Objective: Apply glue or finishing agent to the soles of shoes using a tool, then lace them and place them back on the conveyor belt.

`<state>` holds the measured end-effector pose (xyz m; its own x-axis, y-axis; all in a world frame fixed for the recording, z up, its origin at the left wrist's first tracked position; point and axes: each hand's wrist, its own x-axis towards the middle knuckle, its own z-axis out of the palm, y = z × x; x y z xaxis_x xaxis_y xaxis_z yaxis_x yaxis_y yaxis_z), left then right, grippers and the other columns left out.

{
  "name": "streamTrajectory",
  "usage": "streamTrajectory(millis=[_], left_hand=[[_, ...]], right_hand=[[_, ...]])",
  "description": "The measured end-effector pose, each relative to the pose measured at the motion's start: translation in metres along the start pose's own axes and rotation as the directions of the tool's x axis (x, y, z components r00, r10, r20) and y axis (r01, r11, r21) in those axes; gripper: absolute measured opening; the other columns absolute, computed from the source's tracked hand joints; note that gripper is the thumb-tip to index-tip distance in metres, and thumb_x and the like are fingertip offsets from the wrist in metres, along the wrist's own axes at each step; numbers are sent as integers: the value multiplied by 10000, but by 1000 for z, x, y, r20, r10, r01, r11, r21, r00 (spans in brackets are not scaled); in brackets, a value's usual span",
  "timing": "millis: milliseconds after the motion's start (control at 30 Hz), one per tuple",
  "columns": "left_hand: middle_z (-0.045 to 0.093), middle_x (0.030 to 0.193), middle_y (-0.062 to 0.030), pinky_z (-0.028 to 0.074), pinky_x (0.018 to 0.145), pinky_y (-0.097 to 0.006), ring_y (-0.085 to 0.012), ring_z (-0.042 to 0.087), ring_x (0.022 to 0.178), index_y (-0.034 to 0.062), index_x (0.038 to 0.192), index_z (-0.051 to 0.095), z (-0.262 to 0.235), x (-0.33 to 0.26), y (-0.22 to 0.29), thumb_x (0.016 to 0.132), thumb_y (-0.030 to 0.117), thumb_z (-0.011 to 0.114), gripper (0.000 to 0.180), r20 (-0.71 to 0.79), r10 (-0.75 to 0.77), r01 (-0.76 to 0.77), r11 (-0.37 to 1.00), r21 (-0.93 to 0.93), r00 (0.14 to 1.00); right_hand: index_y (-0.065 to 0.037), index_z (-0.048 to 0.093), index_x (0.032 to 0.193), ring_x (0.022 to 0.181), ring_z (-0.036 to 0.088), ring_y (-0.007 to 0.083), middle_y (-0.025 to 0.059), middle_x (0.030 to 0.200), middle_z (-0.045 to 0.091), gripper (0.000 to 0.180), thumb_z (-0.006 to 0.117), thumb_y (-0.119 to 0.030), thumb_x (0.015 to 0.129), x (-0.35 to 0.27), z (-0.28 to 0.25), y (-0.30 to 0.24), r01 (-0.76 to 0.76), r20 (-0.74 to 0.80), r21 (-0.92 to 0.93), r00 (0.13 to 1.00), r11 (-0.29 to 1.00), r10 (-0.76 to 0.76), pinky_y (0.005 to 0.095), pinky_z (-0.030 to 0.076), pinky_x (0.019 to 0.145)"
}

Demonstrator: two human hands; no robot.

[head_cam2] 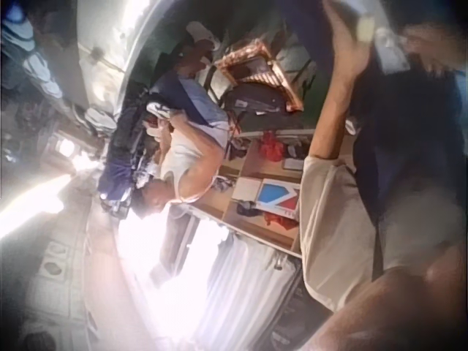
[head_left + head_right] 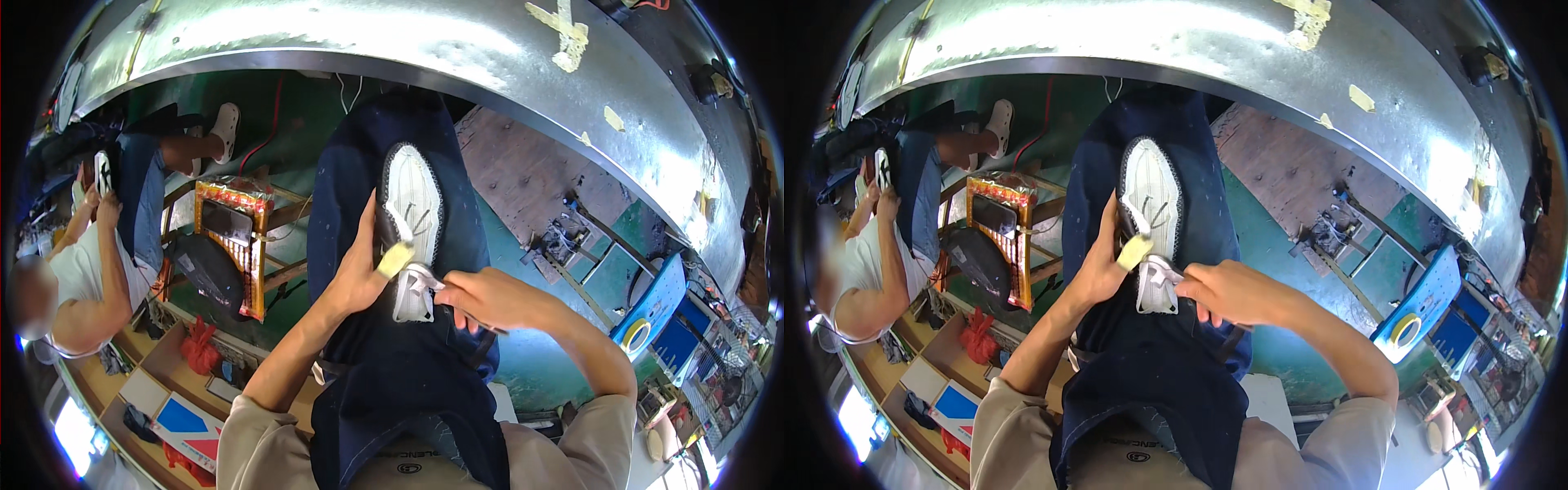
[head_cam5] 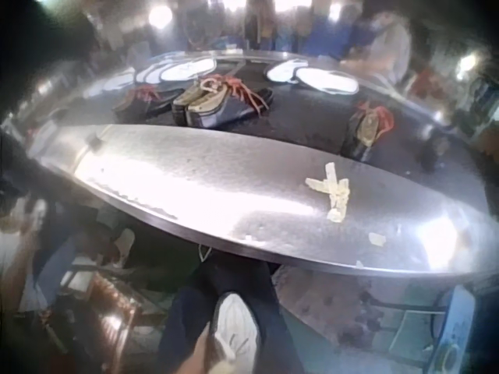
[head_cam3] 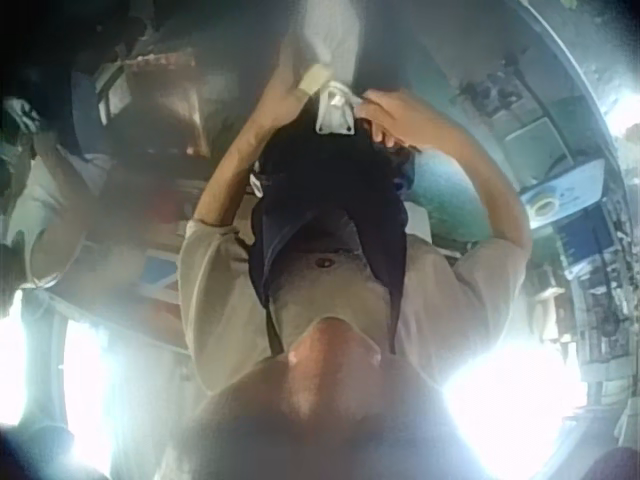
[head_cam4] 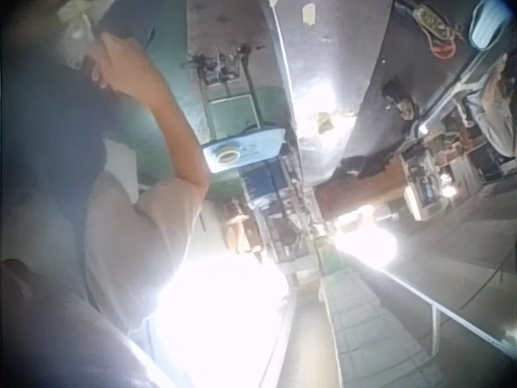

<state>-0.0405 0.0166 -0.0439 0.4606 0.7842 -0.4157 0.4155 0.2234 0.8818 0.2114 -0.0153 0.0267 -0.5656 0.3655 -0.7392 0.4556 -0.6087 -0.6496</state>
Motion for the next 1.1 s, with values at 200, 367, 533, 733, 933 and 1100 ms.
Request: streamTrajectory(millis=[200, 367, 533, 733, 933, 1100], left_hand=[[125, 1687, -313, 262, 1250, -405, -380, 271, 1550, -8, 1631, -123, 3, -10, -10, 977, 255, 714, 1094, -11, 145, -144, 989, 22, 989], [45, 1695, -311, 180, 1278, -397, -371, 156, 1583, 10, 1602, -230, -5, -11, -1, 845, 196, 864, 1343, 120, 104, -108, 994, 27, 987], [58, 1690, -305, 175, 1279, -421, -378, 112, 1589, 13, 1600, -238, 1, -10, -4, 793, 222, 908, 1417, 117, 140, -147, 987, 58, 983], [496, 1543, -137, 364, 1194, -354, -218, 492, 1406, 34, 1615, 325, -4, 19, -11, 1075, 40, 411, 547, -44, -250, 126, 623, -772, 967], [558, 1469, -135, 404, 1152, -352, -216, 542, 1347, -15, 1577, 359, -6, 26, 14, 1081, 167, 499, 547, 73, -285, 218, 516, -828, 956], [603, 1377, -150, 408, 1111, -319, -216, 567, 1272, -53, 1501, 427, 13, 28, 23, 1061, 169, 520, 501, -20, -325, 228, 704, -672, 945]], right_hand=[[-27, 534, 975, 616, 654, 413, 194, 650, 634, 382, 550, -398, 1064, -3, 29, 20, 201, -83, -656, 939, 727, -334, 518, 494, 570], [-42, 539, 1020, 645, 648, 430, 181, 649, 630, 365, 550, -405, 1062, -37, 12, 11, 11, -216, -555, 964, 832, -156, 525, 480, 573], [-56, 546, 1024, 667, 674, 387, 138, 718, 667, 313, 567, -366, 1059, 15, 25, 15, 156, -483, -621, 696, 768, -531, 491, 499, 576], [-5, 564, 1017, 742, 719, 196, 107, 899, 748, 346, 473, -326, 1109, 12, -3, -16, 192, -307, 287, 946, 938, -100, 376, 553, 635], [-14, 516, 977, 610, 682, 295, 125, 708, 686, 338, 503, -330, 1096, 27, 16, -11, 80, -501, -209, 847, 975, -177, 450, 519, 582], [5, 515, 993, 540, 654, 241, 111, 653, 652, 338, 490, -313, 1106, 33, 41, -9, 218, -614, 144, 785, 965, -85, 405, 500, 533]])
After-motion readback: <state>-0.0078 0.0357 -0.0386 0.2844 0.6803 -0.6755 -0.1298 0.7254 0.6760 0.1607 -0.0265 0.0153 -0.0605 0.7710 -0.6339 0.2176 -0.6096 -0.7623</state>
